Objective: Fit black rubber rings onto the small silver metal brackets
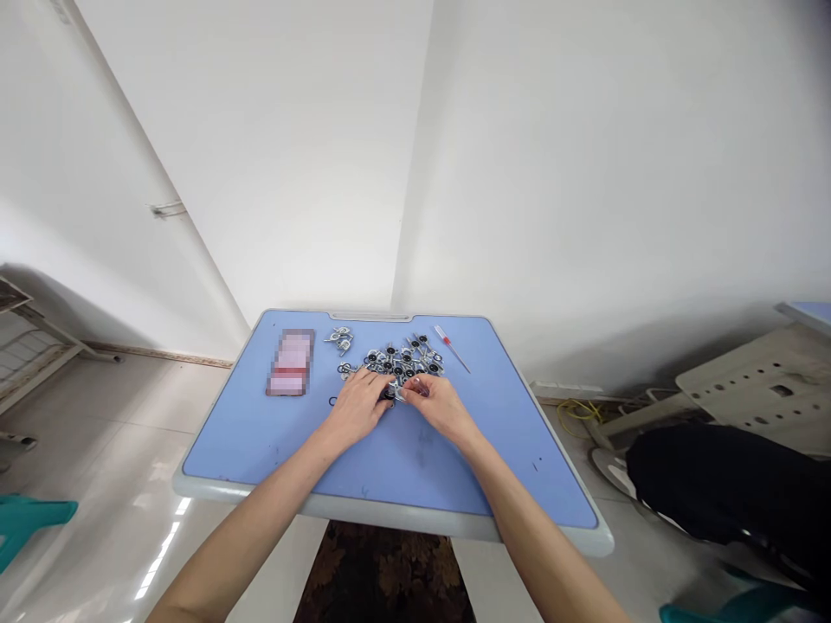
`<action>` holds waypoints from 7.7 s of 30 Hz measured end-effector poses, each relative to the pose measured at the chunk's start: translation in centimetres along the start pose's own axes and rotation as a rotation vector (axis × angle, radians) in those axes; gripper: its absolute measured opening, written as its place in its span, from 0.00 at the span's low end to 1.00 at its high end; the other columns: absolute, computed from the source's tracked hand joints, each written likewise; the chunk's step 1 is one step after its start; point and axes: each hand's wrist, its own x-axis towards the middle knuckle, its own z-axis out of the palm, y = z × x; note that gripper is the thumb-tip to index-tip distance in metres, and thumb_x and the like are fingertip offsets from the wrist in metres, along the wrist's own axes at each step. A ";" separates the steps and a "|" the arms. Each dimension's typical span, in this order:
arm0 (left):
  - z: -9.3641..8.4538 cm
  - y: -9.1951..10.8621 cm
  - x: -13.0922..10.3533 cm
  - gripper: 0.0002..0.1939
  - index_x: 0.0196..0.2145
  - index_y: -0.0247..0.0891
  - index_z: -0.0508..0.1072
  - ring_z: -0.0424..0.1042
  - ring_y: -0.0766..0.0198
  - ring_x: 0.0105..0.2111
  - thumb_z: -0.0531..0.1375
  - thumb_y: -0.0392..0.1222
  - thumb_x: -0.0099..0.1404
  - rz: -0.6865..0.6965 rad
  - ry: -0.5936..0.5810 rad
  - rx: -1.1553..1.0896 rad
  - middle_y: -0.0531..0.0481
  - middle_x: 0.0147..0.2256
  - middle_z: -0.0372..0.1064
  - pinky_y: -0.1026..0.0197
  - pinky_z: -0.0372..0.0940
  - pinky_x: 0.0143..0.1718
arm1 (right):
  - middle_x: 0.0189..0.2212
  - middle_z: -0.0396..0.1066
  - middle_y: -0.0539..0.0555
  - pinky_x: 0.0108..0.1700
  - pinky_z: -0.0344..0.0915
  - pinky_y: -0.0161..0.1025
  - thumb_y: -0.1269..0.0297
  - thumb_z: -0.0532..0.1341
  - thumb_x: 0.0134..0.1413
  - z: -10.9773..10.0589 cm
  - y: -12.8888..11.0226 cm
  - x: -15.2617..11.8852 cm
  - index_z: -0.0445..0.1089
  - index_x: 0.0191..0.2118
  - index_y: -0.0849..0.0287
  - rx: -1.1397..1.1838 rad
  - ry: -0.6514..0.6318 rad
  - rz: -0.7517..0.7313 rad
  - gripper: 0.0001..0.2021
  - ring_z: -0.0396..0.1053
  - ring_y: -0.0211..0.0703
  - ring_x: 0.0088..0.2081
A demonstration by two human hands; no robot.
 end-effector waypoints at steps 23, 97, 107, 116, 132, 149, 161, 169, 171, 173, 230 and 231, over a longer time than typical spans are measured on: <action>0.4 -0.5 0.3 0.07 0.37 0.38 0.72 0.68 0.60 0.37 0.57 0.30 0.62 -0.068 0.016 -0.130 0.49 0.34 0.69 0.59 0.62 0.40 | 0.31 0.75 0.52 0.36 0.63 0.37 0.67 0.55 0.53 0.3 0.0 -0.2 0.73 0.35 0.56 -0.198 0.037 -0.219 0.09 0.71 0.43 0.33; 0.1 -0.4 0.1 0.10 0.44 0.38 0.72 0.66 0.58 0.44 0.55 0.34 0.65 0.013 -0.013 0.000 0.46 0.42 0.69 0.55 0.64 0.46 | 0.34 0.74 0.53 0.34 0.59 0.35 0.71 0.54 0.57 -0.6 -0.8 -1.3 0.70 0.37 0.58 -0.458 0.001 -0.229 0.08 0.70 0.41 0.33; 0.1 -0.9 -0.1 0.11 0.42 0.37 0.73 0.68 0.59 0.43 0.56 0.30 0.63 -0.020 -0.011 -0.108 0.46 0.42 0.69 0.56 0.64 0.46 | 0.38 0.74 0.54 0.35 0.58 0.36 0.69 0.54 0.59 0.5 -0.7 -1.0 0.71 0.40 0.57 -0.647 -0.051 -0.193 0.09 0.71 0.44 0.38; -0.7 -0.5 -0.6 0.11 0.43 0.37 0.73 0.69 0.59 0.42 0.60 0.37 0.60 -0.114 -0.062 -0.187 0.47 0.42 0.68 0.57 0.66 0.44 | 0.36 0.74 0.55 0.33 0.55 0.35 0.70 0.54 0.57 0.6 -1.4 -1.4 0.70 0.35 0.60 -0.643 -0.109 -0.123 0.07 0.70 0.44 0.37; -2.5 1.9 -2.5 0.04 0.37 0.39 0.71 0.68 0.60 0.40 0.56 0.35 0.64 -0.054 -0.228 0.059 0.51 0.37 0.69 0.58 0.62 0.40 | 0.29 0.72 0.52 0.28 0.48 0.35 0.72 0.54 0.54 0.2 -2.3 -3.3 0.68 0.31 0.59 -0.649 -0.271 -0.148 0.06 0.67 0.39 0.29; -3.0 3.5 -3.9 0.05 0.35 0.38 0.68 0.65 0.63 0.38 0.52 0.34 0.68 -0.027 -0.399 -0.112 0.51 0.37 0.65 0.58 0.63 0.40 | 0.28 0.71 0.48 0.28 0.54 0.32 0.72 0.59 0.51 -2.7 -1.6 -3.5 0.67 0.32 0.58 -0.384 -0.656 -0.239 0.02 0.66 0.36 0.28; -2.9 3.4 -3.6 0.05 0.40 0.41 0.68 0.66 0.63 0.39 0.54 0.35 0.67 -0.078 -0.363 -0.128 0.52 0.38 0.66 0.59 0.63 0.39 | 0.28 0.71 0.48 0.29 0.55 0.32 0.69 0.60 0.54 -2.9 -0.8 -3.9 0.68 0.32 0.58 -0.356 -0.585 -0.248 0.01 0.65 0.35 0.27; -2.2 3.0 -3.3 0.02 0.34 0.39 0.69 0.65 0.62 0.38 0.57 0.34 0.65 -0.077 -0.250 -0.114 0.51 0.36 0.65 0.59 0.63 0.39 | 0.23 0.68 0.47 0.26 0.53 0.32 0.73 0.56 0.53 -1.9 -0.3 -4.2 0.65 0.28 0.58 -0.399 -0.466 -0.233 0.05 0.60 0.34 0.22; -2.2 3.1 -3.4 0.02 0.33 0.39 0.69 0.64 0.62 0.37 0.57 0.35 0.65 -0.075 -0.245 -0.059 0.51 0.35 0.64 0.58 0.63 0.38 | 0.23 0.67 0.47 0.26 0.52 0.32 0.74 0.56 0.52 -1.7 -0.2 -4.4 0.64 0.27 0.58 -0.403 -0.442 -0.236 0.06 0.59 0.34 0.22; -2.3 3.2 -3.5 0.04 0.33 0.39 0.69 0.64 0.62 0.37 0.56 0.36 0.66 -0.069 -0.244 -0.018 0.50 0.35 0.63 0.58 0.63 0.37 | 0.22 0.66 0.47 0.26 0.52 0.32 0.75 0.56 0.52 -1.5 -0.2 -4.5 0.63 0.27 0.58 -0.403 -0.424 -0.237 0.06 0.59 0.34 0.22; -2.5 3.2 -3.3 0.04 0.30 0.36 0.67 0.64 0.63 0.35 0.59 0.33 0.63 -0.089 -0.295 -0.015 0.52 0.33 0.63 0.58 0.63 0.40 | 0.28 0.71 0.52 0.27 0.58 0.32 0.70 0.51 0.62 -0.3 1.0 -5.4 0.65 0.35 0.59 -0.398 -0.258 -0.470 0.07 0.67 0.36 0.26; -2.5 3.2 -3.3 0.04 0.30 0.36 0.67 0.64 0.63 0.36 0.59 0.33 0.63 -0.093 -0.300 -0.017 0.52 0.33 0.63 0.58 0.63 0.39 | 0.28 0.71 0.51 0.27 0.58 0.32 0.70 0.51 0.62 -0.3 1.0 -5.5 0.65 0.35 0.59 -0.398 -0.261 -0.463 0.07 0.67 0.36 0.25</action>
